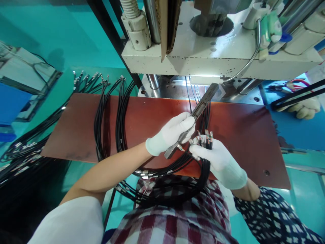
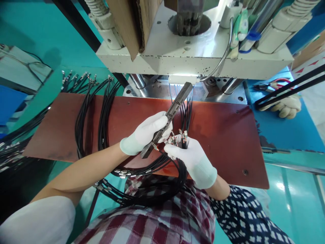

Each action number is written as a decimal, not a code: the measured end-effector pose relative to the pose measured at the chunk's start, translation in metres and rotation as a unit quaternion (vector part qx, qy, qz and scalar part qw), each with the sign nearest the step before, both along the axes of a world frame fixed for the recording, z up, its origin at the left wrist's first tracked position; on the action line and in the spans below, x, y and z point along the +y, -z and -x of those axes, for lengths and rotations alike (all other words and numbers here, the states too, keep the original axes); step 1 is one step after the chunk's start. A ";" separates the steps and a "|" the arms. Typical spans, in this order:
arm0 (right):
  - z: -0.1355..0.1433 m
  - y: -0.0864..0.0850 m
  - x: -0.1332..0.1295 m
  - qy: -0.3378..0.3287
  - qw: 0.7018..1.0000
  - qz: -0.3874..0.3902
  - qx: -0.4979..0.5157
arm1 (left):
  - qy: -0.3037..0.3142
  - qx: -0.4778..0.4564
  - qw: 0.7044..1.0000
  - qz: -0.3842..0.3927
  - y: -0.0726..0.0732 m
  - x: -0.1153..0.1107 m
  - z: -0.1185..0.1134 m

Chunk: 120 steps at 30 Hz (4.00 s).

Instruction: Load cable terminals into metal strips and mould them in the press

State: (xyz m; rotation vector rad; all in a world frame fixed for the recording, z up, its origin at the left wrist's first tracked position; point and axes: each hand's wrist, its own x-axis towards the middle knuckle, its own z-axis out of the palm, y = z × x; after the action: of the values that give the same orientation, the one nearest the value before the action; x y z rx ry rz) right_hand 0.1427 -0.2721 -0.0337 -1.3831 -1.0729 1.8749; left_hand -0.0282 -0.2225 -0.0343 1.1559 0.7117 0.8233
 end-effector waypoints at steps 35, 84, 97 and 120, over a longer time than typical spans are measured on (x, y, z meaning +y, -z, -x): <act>0.011 0.011 -0.012 0.191 0.965 -0.083 0.159 | 0.034 -0.009 0.998 0.043 0.000 0.004 0.003; -0.018 -0.020 0.002 0.034 0.987 -0.105 -0.114 | 0.060 0.025 0.997 0.036 0.001 0.013 0.012; 0.003 -0.014 0.017 0.044 0.977 -0.182 -0.101 | 0.087 0.032 0.993 0.067 0.000 0.005 0.009; 0.012 -0.005 0.004 0.177 0.938 -0.232 -0.187 | 0.024 0.159 0.984 -0.079 -0.004 0.003 0.013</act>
State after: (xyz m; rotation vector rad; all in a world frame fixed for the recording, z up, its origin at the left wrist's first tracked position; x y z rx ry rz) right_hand 0.1305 -0.2684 -0.0292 -1.5447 -1.2457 1.0385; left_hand -0.0411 -0.2197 -0.0303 1.4629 0.8883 0.6708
